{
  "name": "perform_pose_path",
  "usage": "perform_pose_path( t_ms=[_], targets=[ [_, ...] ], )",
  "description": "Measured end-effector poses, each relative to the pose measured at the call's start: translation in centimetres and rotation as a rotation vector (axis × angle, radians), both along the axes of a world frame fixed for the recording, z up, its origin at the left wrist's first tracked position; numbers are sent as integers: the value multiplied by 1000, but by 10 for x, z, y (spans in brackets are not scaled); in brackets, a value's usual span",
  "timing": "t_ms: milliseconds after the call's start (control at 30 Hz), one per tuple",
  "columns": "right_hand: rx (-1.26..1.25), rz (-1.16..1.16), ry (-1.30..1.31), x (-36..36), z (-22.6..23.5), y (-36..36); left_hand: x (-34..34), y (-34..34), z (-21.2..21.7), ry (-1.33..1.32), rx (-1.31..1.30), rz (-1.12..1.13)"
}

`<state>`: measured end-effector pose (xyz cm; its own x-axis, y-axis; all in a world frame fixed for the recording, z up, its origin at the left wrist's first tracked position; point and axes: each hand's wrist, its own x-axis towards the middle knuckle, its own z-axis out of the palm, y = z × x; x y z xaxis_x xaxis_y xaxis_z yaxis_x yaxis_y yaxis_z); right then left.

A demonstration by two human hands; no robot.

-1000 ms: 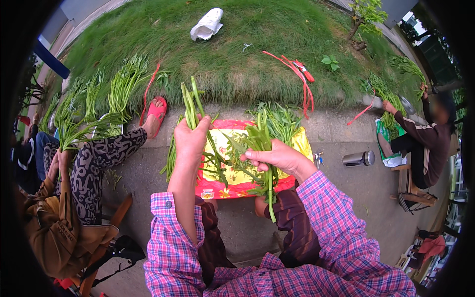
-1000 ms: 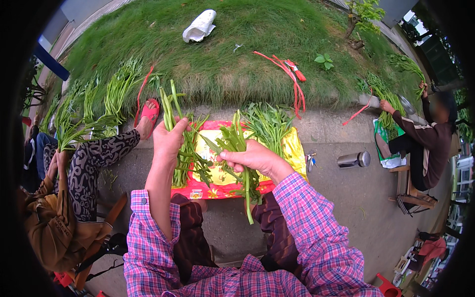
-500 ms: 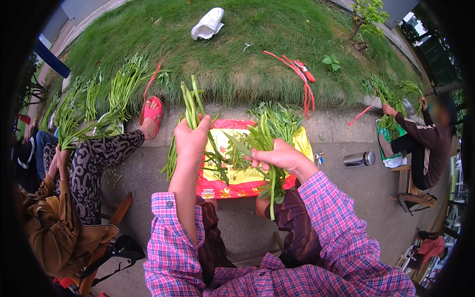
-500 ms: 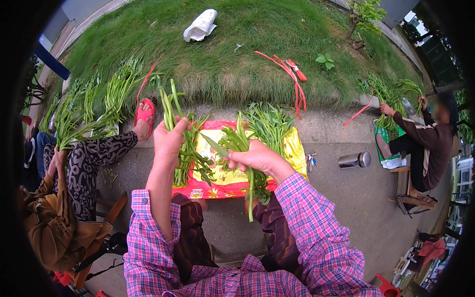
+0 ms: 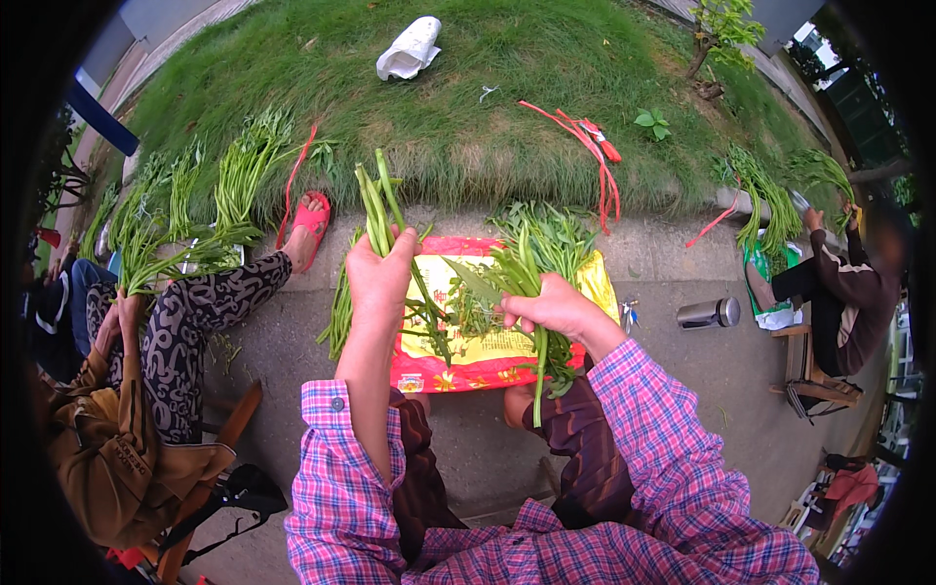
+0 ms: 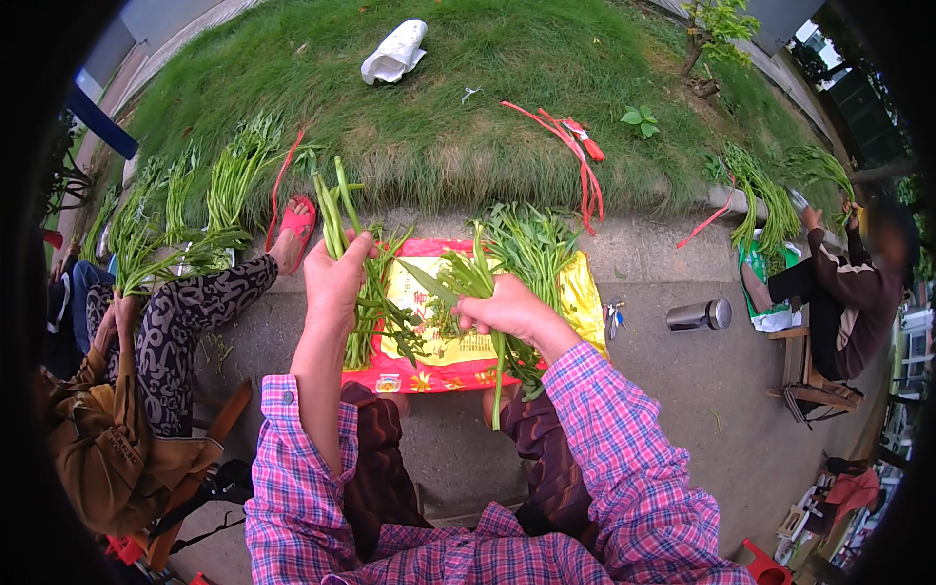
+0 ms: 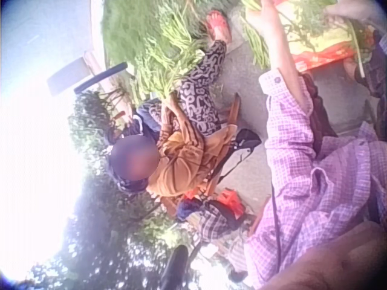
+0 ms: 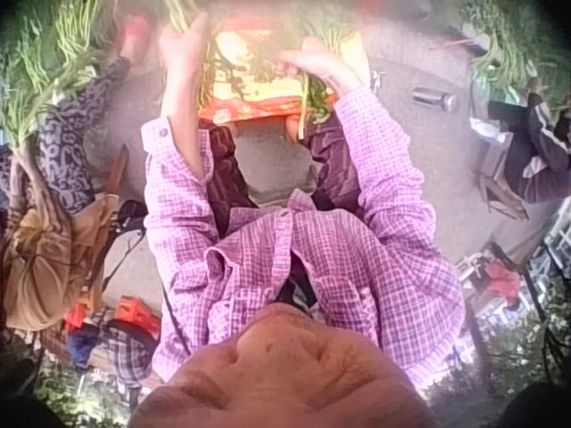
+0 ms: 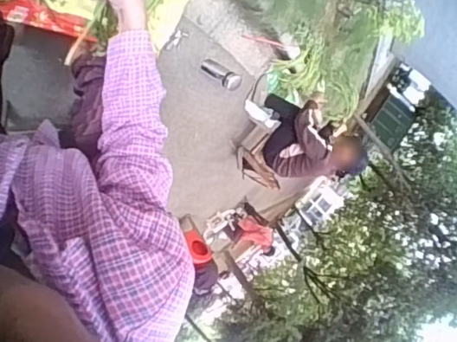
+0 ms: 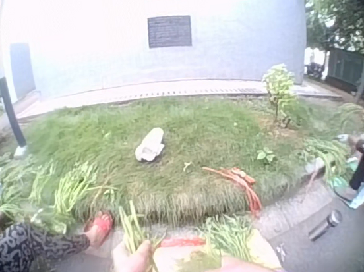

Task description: The person picks through a bundle of green stalks, snapping or tearing off small pieces and placing them onto a yellow and red mat. They gather sorted pieces into their hands and occasionally use scissors to trim the ends.

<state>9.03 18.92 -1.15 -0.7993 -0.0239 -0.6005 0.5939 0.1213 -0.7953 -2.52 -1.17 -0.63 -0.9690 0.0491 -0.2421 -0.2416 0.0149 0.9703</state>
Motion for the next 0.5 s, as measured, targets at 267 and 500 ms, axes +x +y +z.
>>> perform_pose_path(
  t_ms=[267,500],
  targets=[
    [-257,-441,16,-4,-10,10,-2,2,0,21,88,42],
    [-326,-542,93,-3,-9,19,-1,-1,3,-34,94,16]
  ],
)
